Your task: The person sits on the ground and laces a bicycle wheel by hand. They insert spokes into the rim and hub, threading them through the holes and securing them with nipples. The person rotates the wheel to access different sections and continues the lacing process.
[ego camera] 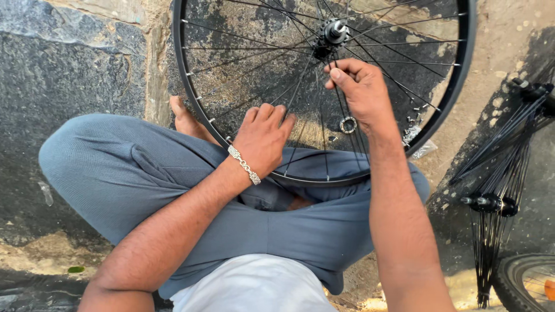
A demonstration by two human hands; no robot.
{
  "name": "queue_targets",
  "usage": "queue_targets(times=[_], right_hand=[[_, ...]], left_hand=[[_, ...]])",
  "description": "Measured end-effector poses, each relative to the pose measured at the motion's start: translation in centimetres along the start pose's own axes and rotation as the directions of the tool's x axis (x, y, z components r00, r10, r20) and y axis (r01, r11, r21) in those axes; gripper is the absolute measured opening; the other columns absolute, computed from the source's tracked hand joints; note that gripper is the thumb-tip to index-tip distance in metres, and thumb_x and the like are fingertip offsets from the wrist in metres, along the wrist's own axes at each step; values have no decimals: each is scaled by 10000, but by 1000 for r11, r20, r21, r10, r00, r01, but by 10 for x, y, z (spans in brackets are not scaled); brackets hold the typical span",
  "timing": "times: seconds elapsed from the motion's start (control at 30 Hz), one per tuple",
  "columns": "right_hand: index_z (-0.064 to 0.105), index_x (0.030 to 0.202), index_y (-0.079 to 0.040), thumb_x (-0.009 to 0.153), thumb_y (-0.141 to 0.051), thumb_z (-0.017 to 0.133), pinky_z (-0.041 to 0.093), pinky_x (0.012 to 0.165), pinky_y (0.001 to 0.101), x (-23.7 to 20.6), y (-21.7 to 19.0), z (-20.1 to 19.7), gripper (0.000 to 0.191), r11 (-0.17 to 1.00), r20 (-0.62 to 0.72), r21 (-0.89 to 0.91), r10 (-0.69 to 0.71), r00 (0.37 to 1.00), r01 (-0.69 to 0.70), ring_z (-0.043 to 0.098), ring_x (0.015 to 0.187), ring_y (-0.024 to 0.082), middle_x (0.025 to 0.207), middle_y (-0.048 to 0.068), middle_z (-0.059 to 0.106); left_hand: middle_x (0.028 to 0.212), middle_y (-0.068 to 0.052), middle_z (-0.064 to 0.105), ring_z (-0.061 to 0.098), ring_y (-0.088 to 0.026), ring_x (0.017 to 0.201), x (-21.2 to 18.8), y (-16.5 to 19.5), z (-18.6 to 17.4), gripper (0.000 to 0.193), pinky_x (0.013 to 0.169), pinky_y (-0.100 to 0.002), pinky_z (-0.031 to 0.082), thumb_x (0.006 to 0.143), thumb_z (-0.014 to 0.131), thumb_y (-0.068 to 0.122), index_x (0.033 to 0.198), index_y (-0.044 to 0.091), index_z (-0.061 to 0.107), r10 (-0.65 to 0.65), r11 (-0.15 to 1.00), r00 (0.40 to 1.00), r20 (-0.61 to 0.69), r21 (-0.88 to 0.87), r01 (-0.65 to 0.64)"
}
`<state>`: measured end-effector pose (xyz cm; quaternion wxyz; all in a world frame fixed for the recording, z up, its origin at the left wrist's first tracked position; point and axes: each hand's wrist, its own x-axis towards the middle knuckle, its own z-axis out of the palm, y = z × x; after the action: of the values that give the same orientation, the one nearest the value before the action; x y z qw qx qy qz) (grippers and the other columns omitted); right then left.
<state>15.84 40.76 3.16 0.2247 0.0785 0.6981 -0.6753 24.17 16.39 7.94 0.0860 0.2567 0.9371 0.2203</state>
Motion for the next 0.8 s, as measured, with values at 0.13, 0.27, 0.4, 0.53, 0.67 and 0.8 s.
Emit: queue_targets(times=[0.13,0.27,0.4,0.53,0.67,0.8], right_hand=[[695,1187,31,1044,-91,648,511,827,205,-5,6,9,194,992,-18,123,-2,1000,4,637,862,62,1032,5,717],[683,1249,23,1068,-94,640,495,820,197,-13,8,12,220,997,-21,65,-49,999,50,623,865,50,942,-4,687],[666,1259,4,1047,-91,641,473,727,188,-16,7,28,234,992,-67,107,-62,996,70,612,806,36,920,-5,701],[691,1228,1,1024,-81,654,407,597,185,-14,2,39,224,997,-136,71,2,991,8,525,665,23,892,10,729],[689,1215,15,994,-55,668,438,640,195,-9,1,45,232,997,-193,72,34,981,-20,609,730,37,911,15,726],[679,1201,38,984,-30,670,527,759,208,8,-4,51,228,993,-178,-46,-120,977,113,682,809,67,932,28,721]], left_hand=[[1056,-68,618,541,-266,1043,-1,-1,-1,450,903,-418,424,766,636,87,1214,56,667,-21,999,999,40,30,20],[1015,-74,624,549,-278,1046,-3,-5,0,331,895,-422,427,774,644,94,1102,63,677,-10,999,998,70,54,6],[980,-68,635,561,-279,1037,-8,-15,3,294,895,-426,430,742,640,72,1032,76,688,-38,999,997,63,3,38],[969,-66,643,576,-286,1034,-13,-19,10,250,904,-447,427,758,650,73,1003,83,698,-29,1000,997,75,-1,29],[983,-77,660,599,-293,1033,-13,-23,18,275,909,-470,418,738,651,72,1004,93,717,-31,1000,995,94,-3,31],[994,-83,672,611,-302,1047,-8,-33,18,371,926,-479,406,722,630,48,1074,103,733,-60,997,997,52,-51,63]])
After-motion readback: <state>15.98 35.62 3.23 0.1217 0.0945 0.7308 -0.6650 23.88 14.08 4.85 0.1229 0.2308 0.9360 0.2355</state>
